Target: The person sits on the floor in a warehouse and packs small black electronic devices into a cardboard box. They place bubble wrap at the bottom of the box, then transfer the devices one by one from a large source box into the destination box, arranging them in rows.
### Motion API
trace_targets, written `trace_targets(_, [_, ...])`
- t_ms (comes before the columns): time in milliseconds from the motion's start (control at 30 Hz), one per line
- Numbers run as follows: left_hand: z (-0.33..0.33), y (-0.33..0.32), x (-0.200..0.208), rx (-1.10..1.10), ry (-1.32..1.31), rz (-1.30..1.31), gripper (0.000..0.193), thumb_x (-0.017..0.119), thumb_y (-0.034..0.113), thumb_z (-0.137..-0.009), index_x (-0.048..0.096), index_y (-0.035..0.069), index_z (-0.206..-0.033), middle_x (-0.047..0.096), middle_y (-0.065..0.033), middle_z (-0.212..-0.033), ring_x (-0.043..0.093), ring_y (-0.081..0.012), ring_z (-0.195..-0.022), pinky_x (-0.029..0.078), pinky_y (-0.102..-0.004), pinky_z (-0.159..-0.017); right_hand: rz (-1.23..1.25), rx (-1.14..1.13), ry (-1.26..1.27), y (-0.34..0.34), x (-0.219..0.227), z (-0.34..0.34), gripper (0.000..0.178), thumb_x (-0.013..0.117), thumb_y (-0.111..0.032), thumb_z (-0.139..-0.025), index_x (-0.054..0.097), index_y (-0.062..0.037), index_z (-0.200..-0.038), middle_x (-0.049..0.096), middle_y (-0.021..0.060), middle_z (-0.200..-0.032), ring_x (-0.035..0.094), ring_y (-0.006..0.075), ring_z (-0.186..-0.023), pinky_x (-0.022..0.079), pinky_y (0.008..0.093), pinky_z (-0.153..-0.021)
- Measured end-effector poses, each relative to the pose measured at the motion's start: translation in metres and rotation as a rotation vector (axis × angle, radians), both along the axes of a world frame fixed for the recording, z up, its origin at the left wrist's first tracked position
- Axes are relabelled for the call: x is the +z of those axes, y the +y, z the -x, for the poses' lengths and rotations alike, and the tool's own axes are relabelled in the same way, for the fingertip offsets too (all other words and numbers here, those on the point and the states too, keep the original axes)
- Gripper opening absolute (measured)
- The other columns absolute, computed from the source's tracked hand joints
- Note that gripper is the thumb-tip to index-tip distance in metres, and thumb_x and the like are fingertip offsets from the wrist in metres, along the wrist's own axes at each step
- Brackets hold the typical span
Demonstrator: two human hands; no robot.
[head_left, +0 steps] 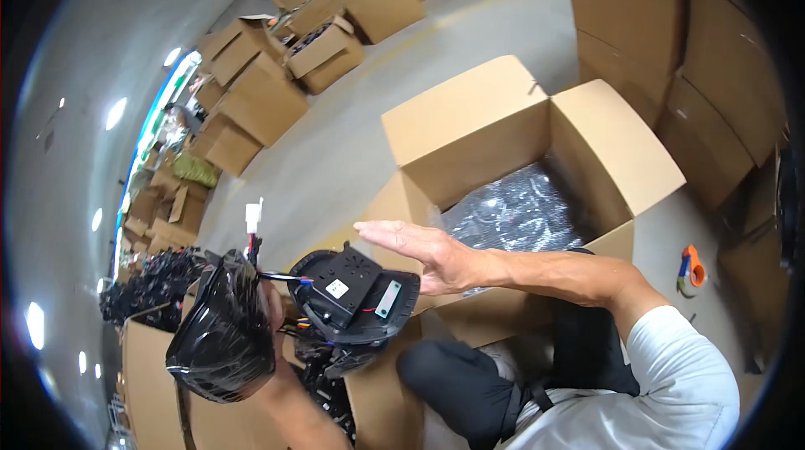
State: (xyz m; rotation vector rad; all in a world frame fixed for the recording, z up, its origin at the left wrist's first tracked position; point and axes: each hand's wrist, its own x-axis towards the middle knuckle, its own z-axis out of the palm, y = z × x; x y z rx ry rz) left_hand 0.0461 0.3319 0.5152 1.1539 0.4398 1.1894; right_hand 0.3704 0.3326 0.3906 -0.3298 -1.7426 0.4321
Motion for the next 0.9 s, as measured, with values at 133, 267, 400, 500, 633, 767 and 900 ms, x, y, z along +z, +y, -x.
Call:
trace_targets(133, [-0.071,0.032,-0.04,-0.168,-0.109,0.059,0.051,0.059,0.038,-0.098,0.056,-0.004,-0.125,0.061,-0.0149,-0.1,0.054,-0.0185,-0.07,0.037,-0.0261,-0.05,0.325,-0.026,0.087,-0.022,0.005,-0.061,0.054,0.086,-0.012,-0.081,0.063,0.0015,-0.127,0.072,0.009,-0.117,0.067,0.0171,-0.109,0.053,0.0316,-0.096])
trace_targets(267, [-0.139,0.052,-0.077,-0.161,0.045,0.003,0.058,0.063,0.04,-0.095,0.051,0.002,-0.138,0.057,-0.0083,-0.095,0.05,-0.0155,-0.068,0.033,-0.0227,-0.049,0.767,0.431,0.907,-0.006,0.039,-0.104,0.041,0.058,-0.028,-0.103,0.058,0.0003,-0.133,0.068,0.0074,-0.123,0.067,0.0149,-0.107,0.056,0.0334,-0.092])
trace_targets(400, [-0.161,0.077,-0.137,0.267,0.846,-0.558,0.066,0.062,0.034,-0.098,0.041,0.003,-0.152,0.054,-0.002,-0.078,0.049,-0.0118,-0.058,0.034,-0.0234,-0.045,0.959,0.17,0.978,0.066,-0.008,-0.169,0.039,0.052,-0.034,-0.106,0.06,-0.0019,-0.127,0.072,0.0102,-0.113,0.072,0.022,-0.099,0.061,0.0437,-0.09])
trace_targets(500, [-0.151,0.078,-0.171,0.262,0.644,-0.187,0.067,0.062,0.035,-0.099,0.038,0.003,-0.153,0.051,-0.0001,-0.072,0.05,-0.0103,-0.054,0.035,-0.0225,-0.041,1.187,0.192,0.98,0.11,-0.062,-0.195,0.043,0.053,-0.039,-0.106,0.061,-0.0019,-0.127,0.073,0.0111,-0.111,0.073,0.0227,-0.099,0.062,0.0461,-0.09])
trace_targets(633, [-0.152,0.063,-0.157,0.264,0.322,0.496,0.07,0.062,0.041,-0.098,0.039,0.003,-0.152,0.056,-0.0035,-0.077,0.055,-0.0128,-0.055,0.036,-0.0237,-0.04,1.387,0.189,0.498,0.152,-0.18,-0.179,0.055,0.073,-0.036,-0.095,0.059,0.0016,-0.132,0.07,0.0151,-0.122,0.071,0.0221,-0.107,0.059,0.0374,-0.094])
trace_targets(767, [-0.146,0.074,-0.167,0.227,0.317,0.544,0.07,0.062,0.043,-0.098,0.041,0.002,-0.151,0.057,-0.0052,-0.079,0.056,-0.0159,-0.057,0.036,-0.0258,-0.04,1.597,0.197,0.162,0.169,-0.3,-0.115,0.078,0.084,-0.035,-0.085,0.049,0.0121,-0.137,0.067,0.0203,-0.122,0.065,0.0263,-0.116,0.054,0.0383,-0.1])
trace_targets(900, [-0.131,0.082,-0.186,0.101,0.11,0.525,0.07,0.062,0.038,-0.099,0.038,0.001,-0.153,0.058,-0.0089,-0.084,0.058,-0.0182,-0.06,0.036,-0.0256,-0.041,1.706,-0.265,0.054,0.185,-0.369,-0.068,0.089,0.085,-0.046,-0.08,0.05,0.0127,-0.137,0.064,0.0239,-0.128,0.063,0.0309,-0.119,0.05,0.0379,-0.102])
